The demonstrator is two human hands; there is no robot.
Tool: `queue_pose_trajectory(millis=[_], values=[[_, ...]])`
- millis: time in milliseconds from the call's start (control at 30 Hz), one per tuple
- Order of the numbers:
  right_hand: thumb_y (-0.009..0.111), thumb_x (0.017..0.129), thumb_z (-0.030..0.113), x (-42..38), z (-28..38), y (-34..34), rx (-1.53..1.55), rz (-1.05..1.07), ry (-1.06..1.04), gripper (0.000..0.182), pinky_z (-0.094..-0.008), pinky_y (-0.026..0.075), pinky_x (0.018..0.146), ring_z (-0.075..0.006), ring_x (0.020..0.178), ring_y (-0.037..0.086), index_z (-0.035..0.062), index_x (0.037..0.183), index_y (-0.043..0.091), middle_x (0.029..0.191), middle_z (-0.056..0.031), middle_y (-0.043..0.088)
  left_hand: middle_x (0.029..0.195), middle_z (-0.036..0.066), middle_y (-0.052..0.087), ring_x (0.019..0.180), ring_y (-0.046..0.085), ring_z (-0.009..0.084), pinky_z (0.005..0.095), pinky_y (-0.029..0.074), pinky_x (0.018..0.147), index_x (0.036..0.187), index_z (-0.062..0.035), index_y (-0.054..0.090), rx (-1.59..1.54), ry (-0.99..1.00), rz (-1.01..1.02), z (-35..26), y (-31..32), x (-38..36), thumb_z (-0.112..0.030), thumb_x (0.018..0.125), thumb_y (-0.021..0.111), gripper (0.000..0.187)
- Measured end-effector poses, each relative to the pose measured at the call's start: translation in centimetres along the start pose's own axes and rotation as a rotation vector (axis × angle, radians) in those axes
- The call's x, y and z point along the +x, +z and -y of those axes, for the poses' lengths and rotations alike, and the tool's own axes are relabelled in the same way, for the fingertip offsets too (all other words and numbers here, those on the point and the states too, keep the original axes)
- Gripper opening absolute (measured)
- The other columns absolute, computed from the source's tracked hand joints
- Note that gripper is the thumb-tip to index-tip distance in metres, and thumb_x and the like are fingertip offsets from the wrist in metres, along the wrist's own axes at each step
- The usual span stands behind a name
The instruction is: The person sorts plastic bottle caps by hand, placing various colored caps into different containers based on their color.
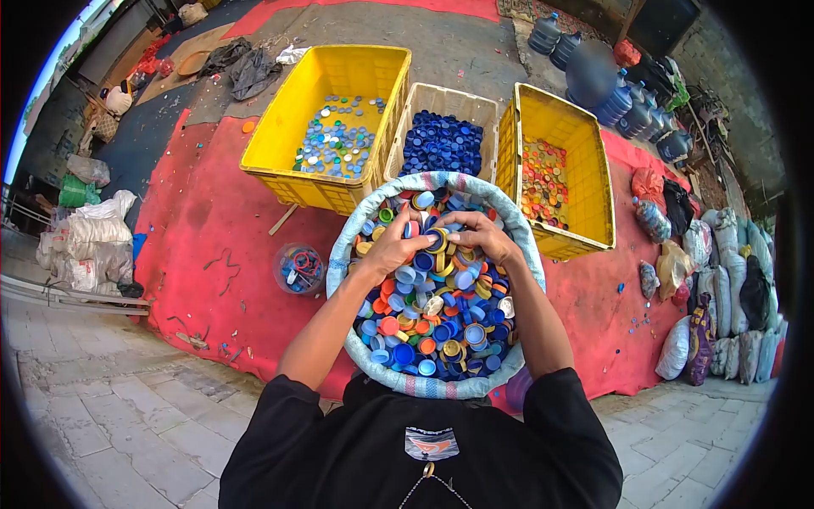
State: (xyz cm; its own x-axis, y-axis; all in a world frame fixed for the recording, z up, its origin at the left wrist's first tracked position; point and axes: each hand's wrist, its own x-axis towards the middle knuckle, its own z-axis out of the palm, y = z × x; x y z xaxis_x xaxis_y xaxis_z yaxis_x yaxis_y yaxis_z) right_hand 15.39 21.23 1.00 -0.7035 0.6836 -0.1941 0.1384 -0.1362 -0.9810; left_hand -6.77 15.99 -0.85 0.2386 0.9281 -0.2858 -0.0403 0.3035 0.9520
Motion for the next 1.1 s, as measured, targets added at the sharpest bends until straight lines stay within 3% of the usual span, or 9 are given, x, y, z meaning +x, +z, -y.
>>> queue_pose_trajectory(millis=[67, 133, 233, 367, 600, 800, 867, 1067, 1100], values=[[0.071, 0.075, 0.027, -2.9, -0.1, 1.3, -0.156, -0.018, -0.074, 0.042, -0.0363, 0.043, 0.092, -0.0223, 0.103, 0.058, 0.0013, 0.108, 0.065, 0.105, -0.0091, 0.064, 0.11, 0.015, 0.058, 0.107, 0.055, 0.0284, 0.038, 0.043, 0.091, 0.114, -0.0009, 0.052, 0.341, 0.271, 0.022, 0.1, 0.8, -2.7, -0.029, 0.076, 0.074, 0.052], [0.074, 0.072, 0.028, -5.4, -0.1, 3.1, -0.439, -0.062, -0.389, 0.042, -0.0407, 0.044, 0.093, -0.0282, 0.104, 0.06, 0.0044, 0.107, 0.066, 0.106, -0.0127, 0.063, 0.113, 0.018, 0.054, 0.109, 0.053, 0.0346, 0.041, 0.042, 0.094, 0.114, -0.0013, 0.052, 0.551, 0.386, 0.008, -1.1, 2.2, -6.4, -0.024, 0.075, 0.074, 0.05], [0.077, 0.067, 0.028, -10.2, 0.4, 6.2, -0.565, -0.259, -0.306, 0.046, -0.0465, 0.043, 0.093, -0.0368, 0.108, 0.056, 0.0071, 0.107, 0.067, 0.119, -0.0157, 0.056, 0.12, 0.018, 0.05, 0.112, 0.052, 0.0363, 0.0436, 0.042, 0.093, 0.115, -0.0023, 0.052, 0.687, 0.553, -0.022, 0.5, 3.7, -10.3, -0.018, 0.072, 0.075, 0.052], [0.078, 0.065, 0.024, -13.9, -0.9, 9.6, -1.017, -0.4, -0.375, 0.044, -0.0488, 0.036, 0.094, -0.0345, 0.114, 0.048, 0.0134, 0.106, 0.066, 0.124, -0.0151, 0.052, 0.132, 0.015, 0.046, 0.128, 0.038, 0.038, 0.0546, 0.029, 0.103, 0.12, -0.0092, 0.052, 0.942, 0.602, -0.036, 2.8, 5.3, -13.0, -0.028, 0.066, 0.079, 0.063], [0.077, 0.063, 0.024, -15.5, -3.8, 12.4, -1.066, -0.559, -0.36, 0.052, -0.052, 0.029, 0.103, -0.038, 0.127, 0.04, 0.0169, 0.112, 0.062, 0.135, -0.0177, 0.046, 0.146, 0.019, 0.033, 0.137, 0.026, 0.0418, 0.0563, 0.023, 0.108, 0.123, -0.0124, 0.05, 1.084, 0.629, 0.031, 3.7, 5.6, -12.6, -0.026, 0.06, 0.083, 0.073], [0.076, 0.068, 0.023, -16.5, -3.5, 12.9, -1.044, -0.562, -0.28, 0.047, -0.0534, 0.025, 0.105, -0.0382, 0.131, 0.039, 0.0122, 0.112, 0.065, 0.135, -0.0148, 0.05, 0.153, 0.023, 0.023, 0.142, 0.015, 0.0456, 0.0605, 0.01, 0.112, 0.137, -0.0121, 0.045, 1.175, 0.55, 0.129, 4.3, 5.1, -14.5, -0.057, 0.069, 0.076, 0.087], [0.076, 0.067, 0.023, -16.8, -2.8, 12.7, -1.033, -0.64, -0.275, 0.047, -0.0535, 0.024, 0.106, -0.0392, 0.133, 0.037, 0.0106, 0.111, 0.066, 0.136, -0.0156, 0.049, 0.155, 0.026, 0.018, 0.143, 0.013, 0.0455, 0.0618, 0.008, 0.111, 0.143, -0.0102, 0.04, 1.118, 0.617, 0.022, 3.9, 4.7, -14.9, -0.062, 0.07, 0.072, 0.095], [0.073, 0.067, 0.014, -16.5, -2.7, 13.2, -1.019, -0.901, -0.317, 0.038, -0.0442, 0.033, 0.095, -0.0298, 0.11, 0.052, 0.0076, 0.104, 0.066, 0.113, -0.0087, 0.061, 0.148, 0.025, 0.032, 0.139, 0.023, 0.044, 0.0559, 0.015, 0.111, 0.133, -0.004, 0.049, 0.992, 0.626, -0.307, 4.6, 3.8, -14.9, -0.049, 0.077, 0.072, 0.076], [0.073, 0.068, 0.01, -16.2, -2.4, 13.9, -1.016, -0.963, -0.342, 0.034, -0.0406, 0.034, 0.086, -0.0244, 0.093, 0.054, 0.0078, 0.101, 0.066, 0.098, -0.0043, 0.063, 0.142, 0.022, 0.041, 0.135, 0.03, 0.041, 0.0525, 0.02, 0.109, 0.129, -0.0017, 0.052, 0.961, 0.629, -0.36, 4.4, 4.0, -15.2, -0.038, 0.078, 0.072, 0.066]])
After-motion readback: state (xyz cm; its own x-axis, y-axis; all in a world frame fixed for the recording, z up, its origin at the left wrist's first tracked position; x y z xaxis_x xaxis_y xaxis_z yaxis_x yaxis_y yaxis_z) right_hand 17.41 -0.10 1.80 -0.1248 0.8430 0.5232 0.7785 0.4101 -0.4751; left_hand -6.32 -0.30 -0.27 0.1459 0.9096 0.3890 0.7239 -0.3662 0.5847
